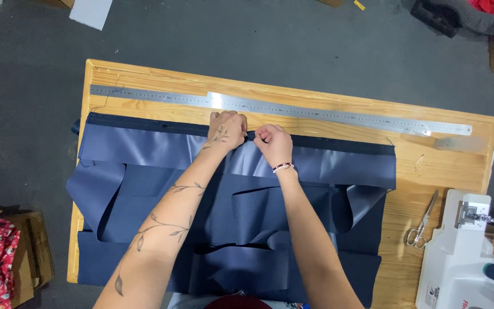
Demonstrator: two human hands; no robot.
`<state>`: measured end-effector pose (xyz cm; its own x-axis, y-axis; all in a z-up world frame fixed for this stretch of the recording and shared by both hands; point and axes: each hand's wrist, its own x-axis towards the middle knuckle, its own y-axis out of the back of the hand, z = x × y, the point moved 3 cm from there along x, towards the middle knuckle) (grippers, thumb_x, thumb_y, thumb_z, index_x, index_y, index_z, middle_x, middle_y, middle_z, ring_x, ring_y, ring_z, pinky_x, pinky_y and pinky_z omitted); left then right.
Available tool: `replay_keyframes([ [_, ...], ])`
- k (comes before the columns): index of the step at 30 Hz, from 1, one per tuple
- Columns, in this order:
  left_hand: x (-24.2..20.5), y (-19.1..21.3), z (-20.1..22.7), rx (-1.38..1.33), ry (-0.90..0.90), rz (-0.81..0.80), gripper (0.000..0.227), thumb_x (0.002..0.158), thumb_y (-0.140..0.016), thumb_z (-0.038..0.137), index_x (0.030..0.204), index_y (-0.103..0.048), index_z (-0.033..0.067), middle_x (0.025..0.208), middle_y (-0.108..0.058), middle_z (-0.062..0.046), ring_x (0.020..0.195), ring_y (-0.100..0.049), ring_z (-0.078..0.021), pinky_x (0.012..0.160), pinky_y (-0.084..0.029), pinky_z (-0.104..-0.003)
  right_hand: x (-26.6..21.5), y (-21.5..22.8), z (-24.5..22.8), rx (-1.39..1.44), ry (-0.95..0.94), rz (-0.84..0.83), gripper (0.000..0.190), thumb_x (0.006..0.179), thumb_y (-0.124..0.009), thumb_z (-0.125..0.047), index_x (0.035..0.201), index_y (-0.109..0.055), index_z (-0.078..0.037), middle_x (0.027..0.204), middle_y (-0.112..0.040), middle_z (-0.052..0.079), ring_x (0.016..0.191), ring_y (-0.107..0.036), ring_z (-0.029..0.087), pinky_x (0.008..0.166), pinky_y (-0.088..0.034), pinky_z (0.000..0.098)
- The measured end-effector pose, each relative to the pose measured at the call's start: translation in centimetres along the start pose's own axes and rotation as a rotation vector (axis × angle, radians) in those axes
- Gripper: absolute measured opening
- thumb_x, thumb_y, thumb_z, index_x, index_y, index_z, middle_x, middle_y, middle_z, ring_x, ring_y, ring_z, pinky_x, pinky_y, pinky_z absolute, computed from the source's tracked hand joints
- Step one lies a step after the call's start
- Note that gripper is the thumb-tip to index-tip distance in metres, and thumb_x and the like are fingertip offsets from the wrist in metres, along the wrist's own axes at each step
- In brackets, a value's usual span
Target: The person folds a large piece of dark blue fabric on a wooden table and secures the folded edge with straight pins. They repeatedly align the fabric layers and insert pins along the top edge to hold the fold in place.
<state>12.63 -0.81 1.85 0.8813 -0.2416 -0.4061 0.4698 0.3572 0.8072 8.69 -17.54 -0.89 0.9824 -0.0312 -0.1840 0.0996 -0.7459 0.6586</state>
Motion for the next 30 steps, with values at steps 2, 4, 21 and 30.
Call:
replay_keyframes([
  [2, 0.0, 0.3, 0.3, -0.017, 0.018, -0.013, 0.005, 0.083, -0.073, 0.015, 0.084, -0.076, 0.0191, 0.087, -0.071, -0.008, 0.097, -0.07, -0.03, 0.098, -0.042, -0.043, 0.0, 0.1, 0.1, 0.011, -0.011, -0.009, 0.011, 0.076, -0.077, -0.023, 0.086, -0.074, -0.024, 0.076, -0.065, -0.003, 0.076, -0.068, 0.011, 0.074, -0.057, 0.0264],
  [4, -0.4, 1.2, 0.6, -0.033, 0.037, -0.029, 0.005, 0.083, -0.072, 0.014, 0.083, -0.075, 0.019, 0.085, -0.073, -0.008, 0.096, -0.072, -0.0295, 0.096, -0.045, -0.043, -0.1, 0.1, 0.1, 0.023, -0.025, -0.019, 0.011, 0.077, -0.078, -0.025, 0.087, -0.075, -0.025, 0.077, -0.066, -0.004, 0.077, -0.068, 0.01, 0.074, -0.057, 0.0251],
  [21, 1.1, 1.2, -1.6, -0.462, 0.258, -0.161, 0.018, 0.076, -0.081, 0.015, 0.09, -0.081, 0.0257, 0.096, -0.078, -0.005, 0.105, -0.071, -0.0258, 0.093, -0.054, -0.04, -0.4, 1.4, -1.0, 0.198, 0.006, -0.057, 0.013, 0.077, -0.081, -0.018, 0.09, -0.078, -0.018, 0.075, -0.067, 0.004, 0.072, -0.066, 0.011, 0.071, -0.059, 0.0248],
  [30, 0.7, 1.9, -1.0, -0.462, 0.263, -0.155, 0.016, 0.075, -0.08, 0.017, 0.088, -0.082, 0.0263, 0.096, -0.076, -0.008, 0.104, -0.071, -0.0273, 0.091, -0.055, -0.04, -0.3, 1.4, -1.1, 0.184, 0.004, -0.046, 0.012, 0.078, -0.08, -0.019, 0.09, -0.078, -0.017, 0.076, -0.068, 0.004, 0.072, -0.067, 0.011, 0.071, -0.06, 0.0259],
])
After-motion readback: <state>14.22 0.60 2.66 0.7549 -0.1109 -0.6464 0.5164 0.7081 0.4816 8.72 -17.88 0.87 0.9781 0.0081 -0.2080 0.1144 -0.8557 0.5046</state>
